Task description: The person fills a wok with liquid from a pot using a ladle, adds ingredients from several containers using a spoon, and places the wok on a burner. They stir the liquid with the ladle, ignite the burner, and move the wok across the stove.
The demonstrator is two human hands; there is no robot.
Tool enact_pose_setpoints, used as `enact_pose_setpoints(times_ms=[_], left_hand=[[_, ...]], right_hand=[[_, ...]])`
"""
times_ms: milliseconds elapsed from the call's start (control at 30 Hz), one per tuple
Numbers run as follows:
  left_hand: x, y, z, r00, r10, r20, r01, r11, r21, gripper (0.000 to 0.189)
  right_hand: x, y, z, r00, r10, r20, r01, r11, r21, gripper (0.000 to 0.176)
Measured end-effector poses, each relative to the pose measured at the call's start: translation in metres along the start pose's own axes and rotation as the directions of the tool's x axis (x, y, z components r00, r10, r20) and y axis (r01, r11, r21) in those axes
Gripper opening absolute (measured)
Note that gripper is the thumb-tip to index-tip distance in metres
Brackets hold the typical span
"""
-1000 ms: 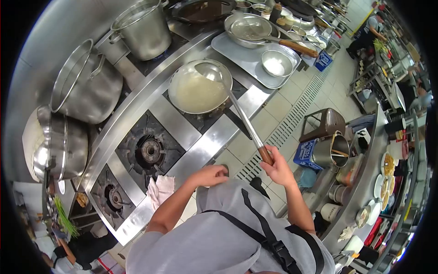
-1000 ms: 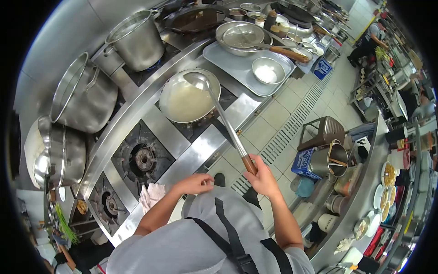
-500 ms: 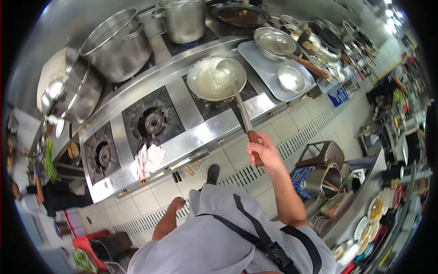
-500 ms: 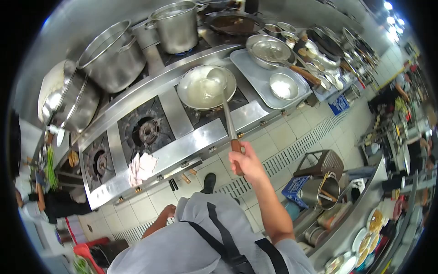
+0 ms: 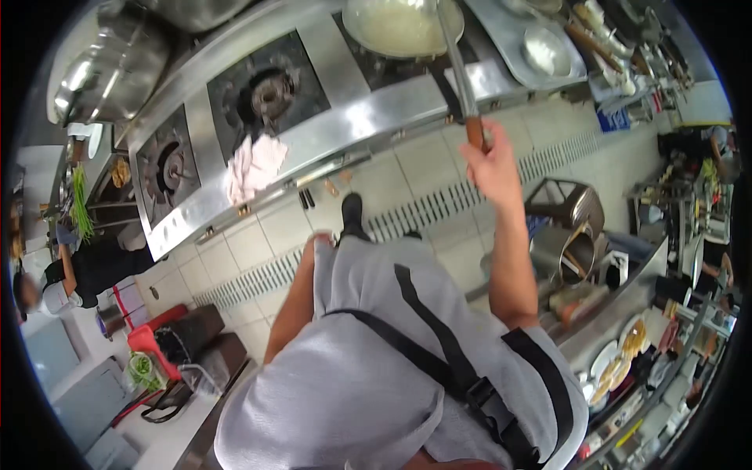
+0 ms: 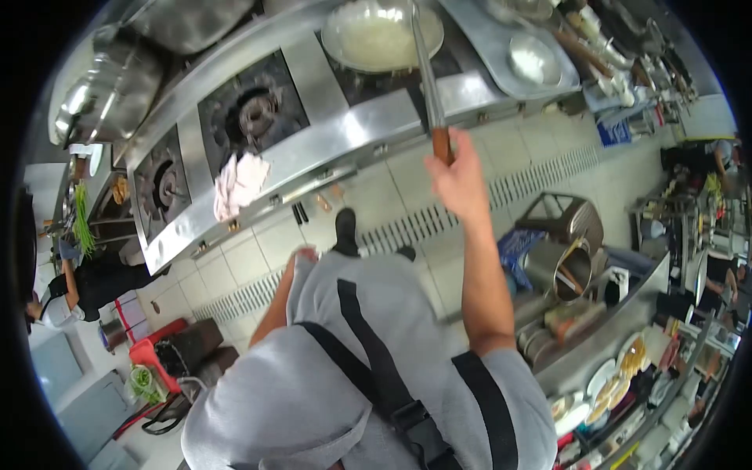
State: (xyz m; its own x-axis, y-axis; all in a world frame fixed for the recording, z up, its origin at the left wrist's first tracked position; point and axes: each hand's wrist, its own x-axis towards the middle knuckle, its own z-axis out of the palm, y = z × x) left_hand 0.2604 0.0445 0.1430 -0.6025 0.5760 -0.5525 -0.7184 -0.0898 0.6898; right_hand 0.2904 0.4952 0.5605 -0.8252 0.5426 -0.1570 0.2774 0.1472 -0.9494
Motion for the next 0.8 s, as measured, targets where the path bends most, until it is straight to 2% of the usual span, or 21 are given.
enact_pose_setpoints(times_ms=[33, 67, 100, 133, 167, 200, 233, 267, 300, 333, 367, 400, 467, 500, 533, 567, 633, 700, 733, 767, 800], left_hand=[[-0.015, 0.079, 0.079, 0.984, -0.156, -0.083, 0.172, 0.950, 0.262, 0.031], [-0.027, 0.143, 0.133, 0.951, -0.292, -0.103, 0.308, 0.854, 0.420, 0.038], [-0.015, 0.152, 0.133, 0.916, -0.400, -0.022, 0.359, 0.795, 0.488, 0.050], [-0.008, 0.171, 0.145, 0.921, -0.390, -0.013, 0.345, 0.798, 0.494, 0.050], [-0.014, 0.195, 0.167, 0.915, -0.392, 0.095, 0.240, 0.719, 0.652, 0.049], [-0.017, 0.210, 0.177, 0.888, -0.415, 0.197, 0.117, 0.620, 0.776, 0.049], [0.000, 0.217, 0.171, 0.793, -0.582, 0.179, 0.019, 0.316, 0.948, 0.044], [0.010, 0.220, 0.168, 0.790, -0.585, 0.183, 0.008, 0.309, 0.951, 0.044], [0.018, 0.220, 0.168, 0.844, -0.435, 0.315, -0.215, 0.263, 0.940, 0.040], [0.026, 0.217, 0.167, 0.843, -0.284, 0.457, -0.421, 0.181, 0.889, 0.037], [0.033, 0.205, 0.166, 0.911, -0.077, 0.405, -0.392, 0.139, 0.909, 0.032], [0.042, 0.191, 0.161, 0.909, -0.087, 0.407, -0.394, 0.137, 0.909, 0.032], [0.064, 0.175, 0.150, 0.910, 0.076, 0.408, -0.411, 0.032, 0.911, 0.031], [0.069, 0.179, 0.151, 0.911, 0.066, 0.408, -0.410, 0.027, 0.912, 0.031], [0.072, 0.182, 0.151, 0.912, -0.160, 0.378, -0.369, 0.083, 0.926, 0.032], [0.075, 0.186, 0.152, 0.860, -0.376, 0.345, -0.320, 0.130, 0.939, 0.034], [0.053, 0.199, 0.143, 0.951, -0.239, 0.194, -0.099, 0.359, 0.928, 0.046], [0.019, 0.214, 0.106, 0.973, -0.231, -0.011, 0.109, 0.415, 0.904, 0.057], [-0.008, 0.229, 0.104, 0.984, -0.175, -0.033, 0.105, 0.424, 0.900, 0.069], [-0.028, 0.228, 0.080, 0.976, -0.207, -0.063, 0.153, 0.456, 0.877, 0.061], [-0.049, 0.231, 0.077, 0.998, -0.043, -0.054, 0.066, 0.411, 0.909, 0.042]], right_hand=[[-0.001, -0.006, 0.007, 0.999, 0.014, -0.032, -0.015, 0.999, -0.028, 0.048], [-0.004, -0.001, 0.012, 0.999, 0.032, -0.036, -0.033, 0.999, -0.030, 0.048], [0.001, 0.001, 0.016, 0.998, 0.002, -0.062, -0.006, 0.998, -0.069, 0.048], [0.007, 0.001, 0.020, 0.996, -0.031, -0.086, 0.021, 0.994, -0.107, 0.049], [0.007, -0.001, 0.025, 0.994, -0.015, -0.105, 0.006, 0.997, -0.077, 0.049], [0.005, -0.006, 0.029, 0.994, -0.002, -0.107, -0.006, 0.997, -0.075, 0.049], [0.007, -0.012, 0.033, 0.994, 0.029, -0.102, -0.034, 0.998, -0.049, 0.049], [0.010, -0.016, 0.035, 0.993, 0.055, -0.102, -0.057, 0.998, -0.024, 0.050], [0.012, -0.018, 0.038, 0.992, 0.056, -0.116, -0.059, 0.998, -0.023, 0.050], [0.013, -0.018, 0.040, 0.989, 0.064, -0.135, -0.066, 0.998, -0.012, 0.049], [0.012, -0.018, 0.043, 0.986, 0.076, -0.150, -0.076, 0.997, 0.001, 0.049], [0.011, -0.018, 0.045, 0.984, 0.083, -0.156, -0.083, 0.997, 0.005, 0.049], [0.012, -0.020, 0.050, 0.980, 0.111, -0.167, -0.111, 0.994, 0.005, 0.050], [0.012, -0.021, 0.054, 0.978, 0.118, -0.171, -0.118, 0.993, 0.014, 0.050], [0.011, -0.023, 0.056, 0.977, 0.112, -0.180, -0.112, 0.994, 0.014, 0.049], [0.010, -0.024, 0.057, 0.976, 0.103, -0.192, -0.103, 0.995, 0.011, 0.049], [0.005, -0.026, 0.056, 0.972, 0.136, -0.191, -0.130, 0.990, 0.047, 0.049], [0.002, -0.027, 0.055, 0.967, 0.154, -0.201, -0.139, 0.986, 0.087, 0.049], [-0.002, -0.026, 0.054, 0.967, 0.160, -0.197, -0.153, 0.987, 0.051, 0.049], [-0.003, -0.025, 0.050, 0.967, 0.152, -0.207, -0.153, 0.988, 0.011, 0.050], [-0.003, -0.025, 0.045, 0.962, 0.128, -0.241, -0.133, 0.991, -0.002, 0.050]])
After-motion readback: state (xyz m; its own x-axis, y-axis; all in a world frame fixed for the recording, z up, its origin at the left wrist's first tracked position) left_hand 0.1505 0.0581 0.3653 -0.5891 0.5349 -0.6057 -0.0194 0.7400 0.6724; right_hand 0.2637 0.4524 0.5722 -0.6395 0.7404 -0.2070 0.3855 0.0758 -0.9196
